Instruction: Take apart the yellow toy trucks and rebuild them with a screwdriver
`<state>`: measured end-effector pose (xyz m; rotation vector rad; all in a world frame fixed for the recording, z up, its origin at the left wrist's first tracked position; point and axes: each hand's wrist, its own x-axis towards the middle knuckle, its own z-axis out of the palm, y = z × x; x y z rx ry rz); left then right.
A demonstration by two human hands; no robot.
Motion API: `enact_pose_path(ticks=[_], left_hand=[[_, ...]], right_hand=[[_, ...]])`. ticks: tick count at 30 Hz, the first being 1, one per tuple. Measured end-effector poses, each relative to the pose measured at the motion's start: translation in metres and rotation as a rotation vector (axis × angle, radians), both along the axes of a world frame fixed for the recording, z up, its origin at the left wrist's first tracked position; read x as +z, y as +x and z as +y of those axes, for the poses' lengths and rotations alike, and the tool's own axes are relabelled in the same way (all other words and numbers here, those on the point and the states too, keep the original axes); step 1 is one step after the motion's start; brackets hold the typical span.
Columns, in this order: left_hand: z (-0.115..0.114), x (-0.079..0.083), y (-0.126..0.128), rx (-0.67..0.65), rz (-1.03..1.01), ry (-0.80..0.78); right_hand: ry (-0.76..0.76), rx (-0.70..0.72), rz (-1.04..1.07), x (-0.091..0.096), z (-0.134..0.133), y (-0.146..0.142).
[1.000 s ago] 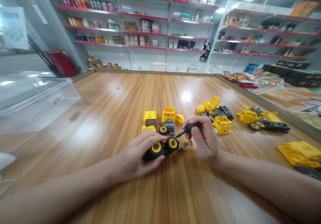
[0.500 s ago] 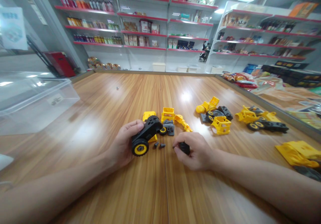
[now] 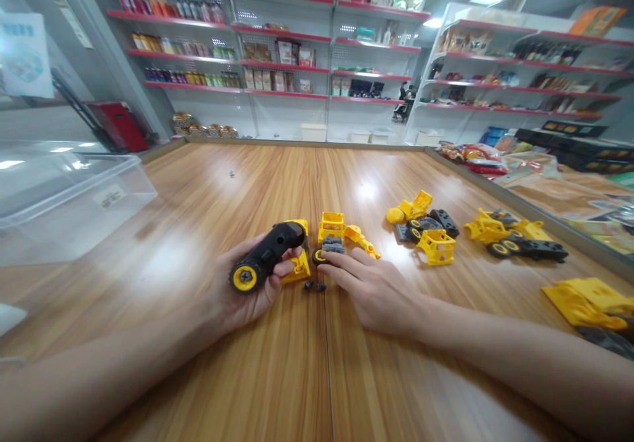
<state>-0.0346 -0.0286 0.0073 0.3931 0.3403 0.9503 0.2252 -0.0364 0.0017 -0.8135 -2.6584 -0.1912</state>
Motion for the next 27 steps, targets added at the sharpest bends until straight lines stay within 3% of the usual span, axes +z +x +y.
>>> enact_pose_path(ticks=[13, 21, 27], left_hand=[[-0.003, 0.002, 0.003, -0.167, 0.107, 0.163], [0.003, -0.006, 0.006, -0.288, 0.348, 0.077], [0.000, -0.009, 0.001, -0.335, 0.511, 0.198]], right_hand=[[-0.014, 0.082, 0.056, -0.003, 0.004, 0.004], [-0.058, -0.078, 0.104, -0.004, 0.001, 0.001], [-0.069, -0.115, 0.093, -0.002, -0.001, 0.001]])
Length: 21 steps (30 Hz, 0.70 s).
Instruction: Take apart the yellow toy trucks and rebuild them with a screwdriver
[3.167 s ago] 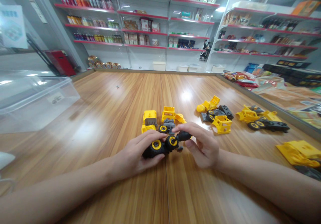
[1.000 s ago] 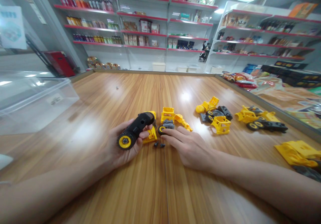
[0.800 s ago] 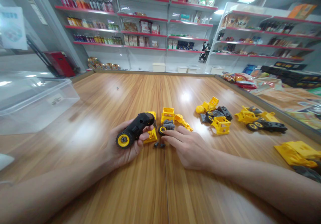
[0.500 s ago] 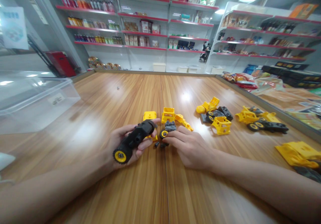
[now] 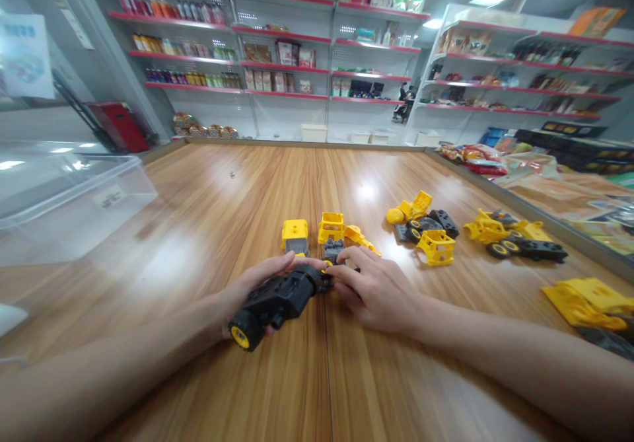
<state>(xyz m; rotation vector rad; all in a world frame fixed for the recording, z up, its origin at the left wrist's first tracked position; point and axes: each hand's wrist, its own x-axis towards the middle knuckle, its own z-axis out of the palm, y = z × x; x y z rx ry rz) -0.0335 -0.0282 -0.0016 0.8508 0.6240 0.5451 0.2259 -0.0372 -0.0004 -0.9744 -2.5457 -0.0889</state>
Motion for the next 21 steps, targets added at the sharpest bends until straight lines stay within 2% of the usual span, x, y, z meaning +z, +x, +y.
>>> enact_pose_path(ticks=[5, 9, 12, 14, 17, 21], left_hand=[[-0.005, 0.008, 0.003, -0.039, 0.107, 0.149], [-0.006, 0.011, 0.004, -0.234, 0.096, 0.268], [-0.006, 0.012, 0.005, -0.395, 0.075, 0.251], [-0.006, 0.011, 0.006, -0.431, 0.076, 0.224], [-0.006, 0.008, 0.007, -0.362, 0.102, 0.185], [-0.006, 0.002, 0.007, -0.167, 0.111, 0.105]], right_hand=[[0.048, -0.008, 0.015, -0.001, 0.002, -0.001], [0.047, -0.019, 0.033, -0.004, 0.003, 0.000], [0.043, -0.023, 0.032, -0.005, 0.003, 0.001], [0.045, -0.025, 0.038, -0.005, 0.004, 0.002], [0.047, -0.031, 0.052, -0.005, 0.004, 0.002], [0.038, -0.043, 0.061, -0.003, 0.004, 0.001]])
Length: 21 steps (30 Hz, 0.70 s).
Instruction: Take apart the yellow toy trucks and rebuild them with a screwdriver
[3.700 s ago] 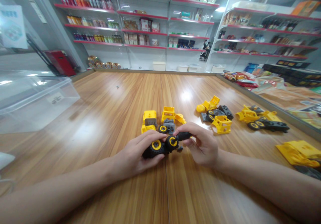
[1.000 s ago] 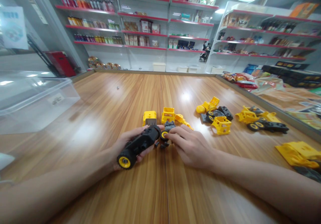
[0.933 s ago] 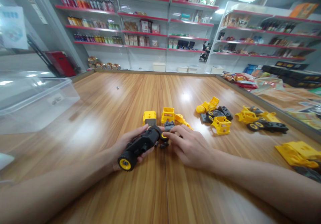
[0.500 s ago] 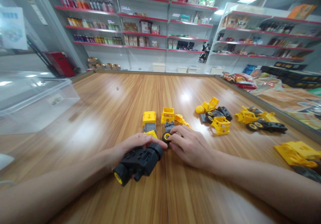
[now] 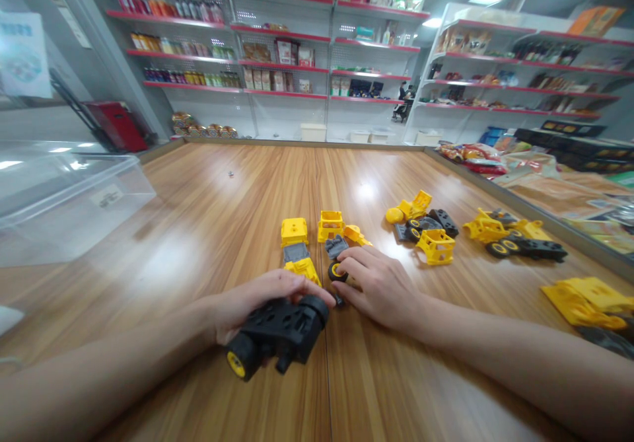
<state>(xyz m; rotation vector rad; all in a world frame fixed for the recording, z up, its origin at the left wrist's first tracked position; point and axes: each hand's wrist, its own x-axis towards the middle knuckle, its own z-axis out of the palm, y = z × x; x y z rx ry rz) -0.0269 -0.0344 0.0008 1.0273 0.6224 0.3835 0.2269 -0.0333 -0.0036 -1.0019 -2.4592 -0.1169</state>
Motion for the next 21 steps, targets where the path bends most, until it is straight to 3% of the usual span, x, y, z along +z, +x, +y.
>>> enact_pose_path(ticks=[7, 12, 17, 21], left_hand=[[0.002, -0.003, -0.004, 0.118, -0.195, -0.116], [0.000, 0.001, -0.007, 0.006, -0.216, -0.102], [-0.001, 0.004, -0.008, -0.021, -0.194, -0.155], [0.000, 0.004, -0.010, -0.011, -0.228, -0.218]], right_hand=[[-0.026, -0.012, 0.150, 0.000, 0.002, -0.001], [0.058, 0.222, 0.292, 0.002, -0.004, 0.000], [0.019, 0.535, 0.093, 0.004, -0.014, 0.003], [-0.126, 0.527, 0.000, 0.003, -0.014, 0.004]])
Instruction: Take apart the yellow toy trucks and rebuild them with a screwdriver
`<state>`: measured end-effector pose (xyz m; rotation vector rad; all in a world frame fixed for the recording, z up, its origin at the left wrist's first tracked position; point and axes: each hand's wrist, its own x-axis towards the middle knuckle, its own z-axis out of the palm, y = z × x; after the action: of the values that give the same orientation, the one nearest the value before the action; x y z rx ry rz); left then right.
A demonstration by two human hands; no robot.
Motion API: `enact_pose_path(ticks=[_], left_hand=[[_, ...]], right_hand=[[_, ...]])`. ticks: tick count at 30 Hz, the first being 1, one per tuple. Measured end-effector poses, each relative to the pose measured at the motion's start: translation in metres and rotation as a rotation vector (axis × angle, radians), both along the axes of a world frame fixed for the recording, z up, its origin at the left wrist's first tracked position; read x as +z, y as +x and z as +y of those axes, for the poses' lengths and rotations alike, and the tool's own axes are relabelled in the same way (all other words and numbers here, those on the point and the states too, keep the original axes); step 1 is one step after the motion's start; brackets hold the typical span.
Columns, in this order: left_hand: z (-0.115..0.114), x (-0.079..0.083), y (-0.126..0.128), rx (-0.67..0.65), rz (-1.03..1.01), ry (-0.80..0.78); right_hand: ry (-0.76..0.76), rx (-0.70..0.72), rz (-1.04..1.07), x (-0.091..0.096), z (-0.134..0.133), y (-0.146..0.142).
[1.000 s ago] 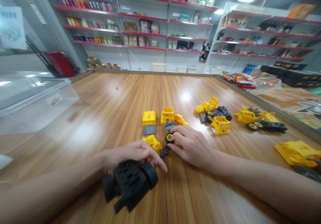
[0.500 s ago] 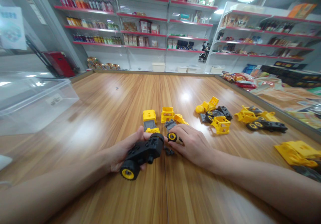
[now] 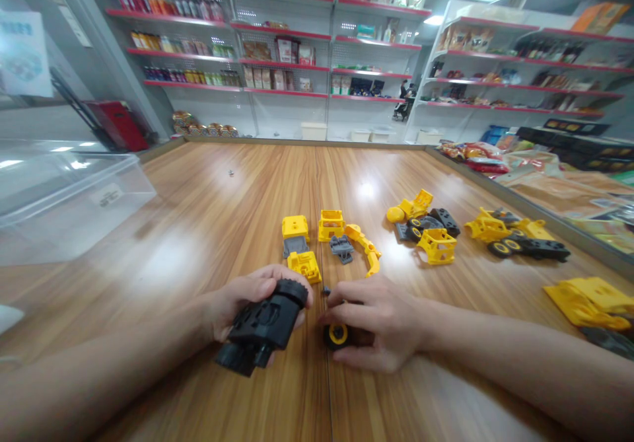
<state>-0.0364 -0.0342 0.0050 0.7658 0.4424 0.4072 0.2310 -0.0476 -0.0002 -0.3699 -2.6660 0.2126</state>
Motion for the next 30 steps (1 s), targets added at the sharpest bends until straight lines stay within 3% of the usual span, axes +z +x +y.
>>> enact_pose_path(ticks=[6, 11, 15, 20, 30], left_hand=[[0.001, -0.008, -0.003, -0.113, -0.002, 0.045], [-0.004, -0.008, 0.003, -0.099, -0.028, 0.114], [-0.007, -0.002, 0.008, -0.055, -0.025, 0.111], [-0.007, 0.002, 0.010, 0.025, -0.009, 0.109], [-0.007, -0.004, 0.016, 0.114, -0.027, 0.169]], right_hand=[[-0.060, -0.151, 0.021, 0.000, 0.009, -0.001], [-0.039, -0.254, -0.017, 0.002, 0.011, -0.001], [-0.015, -0.242, 0.028, 0.002, 0.010, -0.001], [-0.015, -0.256, 0.238, 0.000, 0.012, 0.000], [0.086, -0.184, 0.485, 0.003, 0.009, 0.002]])
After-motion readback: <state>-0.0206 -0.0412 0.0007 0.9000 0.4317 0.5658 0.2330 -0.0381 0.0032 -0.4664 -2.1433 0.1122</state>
